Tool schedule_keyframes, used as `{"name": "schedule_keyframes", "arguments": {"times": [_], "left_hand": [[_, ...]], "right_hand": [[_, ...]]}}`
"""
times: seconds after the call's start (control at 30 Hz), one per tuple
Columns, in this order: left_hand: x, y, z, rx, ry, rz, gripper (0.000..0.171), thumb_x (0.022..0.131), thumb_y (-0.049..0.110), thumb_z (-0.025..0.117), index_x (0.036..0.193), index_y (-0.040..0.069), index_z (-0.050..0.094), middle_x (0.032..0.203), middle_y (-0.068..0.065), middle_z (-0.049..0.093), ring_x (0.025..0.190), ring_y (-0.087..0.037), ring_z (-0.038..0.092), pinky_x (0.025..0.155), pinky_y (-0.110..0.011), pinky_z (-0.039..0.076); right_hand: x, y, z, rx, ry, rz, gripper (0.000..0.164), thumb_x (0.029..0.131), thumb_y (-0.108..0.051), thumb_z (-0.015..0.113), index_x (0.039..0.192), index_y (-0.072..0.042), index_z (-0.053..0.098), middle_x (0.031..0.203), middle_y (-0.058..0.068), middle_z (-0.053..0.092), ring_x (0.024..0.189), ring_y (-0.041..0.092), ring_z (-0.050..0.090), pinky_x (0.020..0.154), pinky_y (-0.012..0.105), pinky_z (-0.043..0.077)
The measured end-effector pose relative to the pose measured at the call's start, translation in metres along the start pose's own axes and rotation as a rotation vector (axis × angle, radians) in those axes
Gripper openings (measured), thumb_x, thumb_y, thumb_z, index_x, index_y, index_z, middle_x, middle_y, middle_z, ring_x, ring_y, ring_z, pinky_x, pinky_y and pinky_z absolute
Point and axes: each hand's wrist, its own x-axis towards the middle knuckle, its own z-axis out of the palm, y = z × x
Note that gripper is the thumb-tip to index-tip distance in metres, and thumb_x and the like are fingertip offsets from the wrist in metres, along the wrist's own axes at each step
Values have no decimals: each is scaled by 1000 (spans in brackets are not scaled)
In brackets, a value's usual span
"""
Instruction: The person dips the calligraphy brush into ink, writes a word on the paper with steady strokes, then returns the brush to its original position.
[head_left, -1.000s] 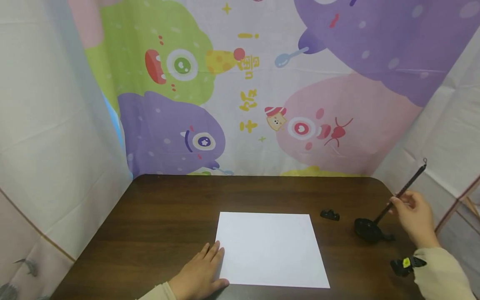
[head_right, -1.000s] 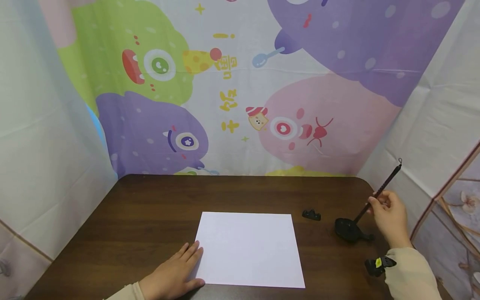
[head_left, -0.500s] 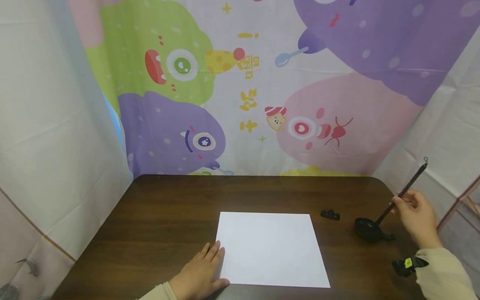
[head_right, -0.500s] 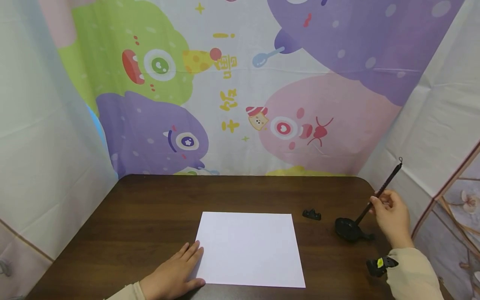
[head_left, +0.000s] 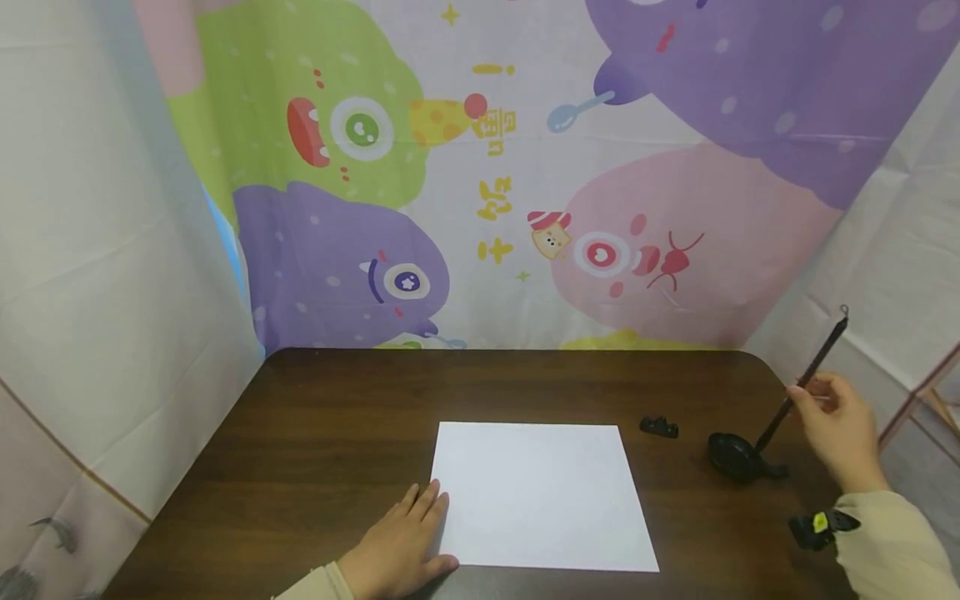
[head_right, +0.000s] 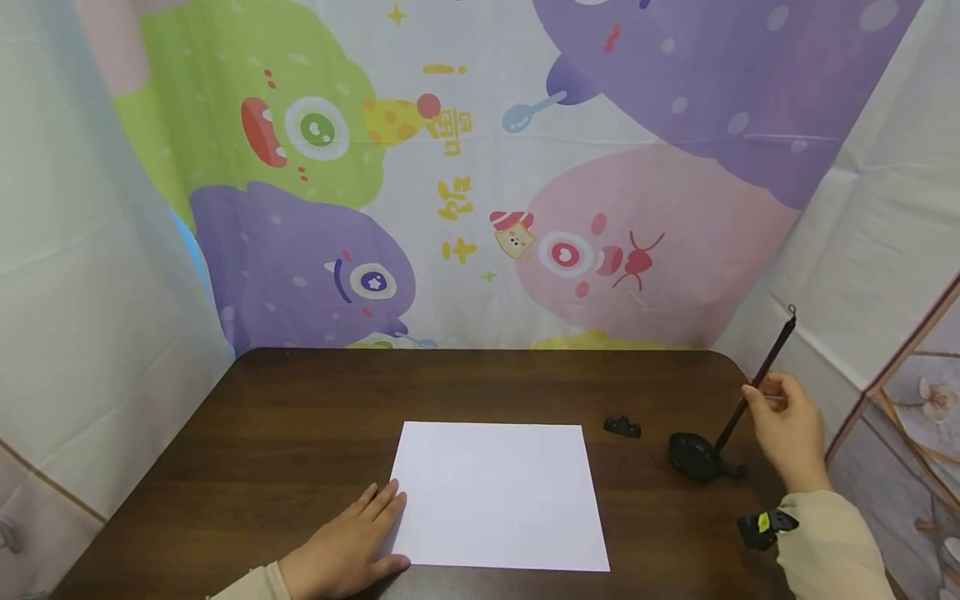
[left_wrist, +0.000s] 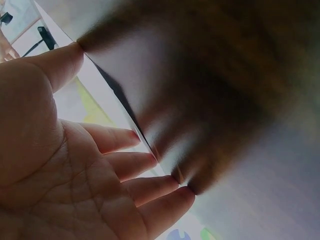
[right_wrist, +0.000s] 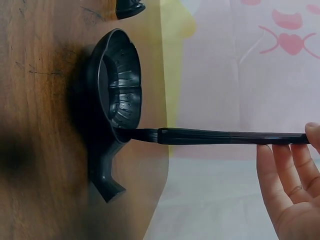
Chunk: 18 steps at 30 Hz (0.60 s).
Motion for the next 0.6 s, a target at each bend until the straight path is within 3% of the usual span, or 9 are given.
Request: {"name": "schedule_keyframes", "arguments": {"times": [0.17,0.33,0.6], "left_hand": [[1,0,0,-3,-10,-12,84,88,56,63,147,1,40,157,-22,32,141,-49,33,107,-63,36],[1,0,0,-3,-8,-15,85,87,57,63,147,1,40,157,-22,32,141,-48,33,107,-62,37],[0,0,0,-4,-5,-12,84,88,56,63,147,1,40,157,-22,32,141,-48,33,107,-62,36]], "right_hand": [[1,-5,-1,-8,32,-3,24,93,-15,64,104,4,53,72,-46,43,64,-26,44,51,5,39],[2,-10,-2,36,40,0,10,93,-14,64,92,-11,54,71,-43,49,60,-23,49,47,9,41],[6,-28,-1,122,58,26,20,93,-13,65,89,-29,53,72,-39,55,58,-20,55,48,7,42]]}}
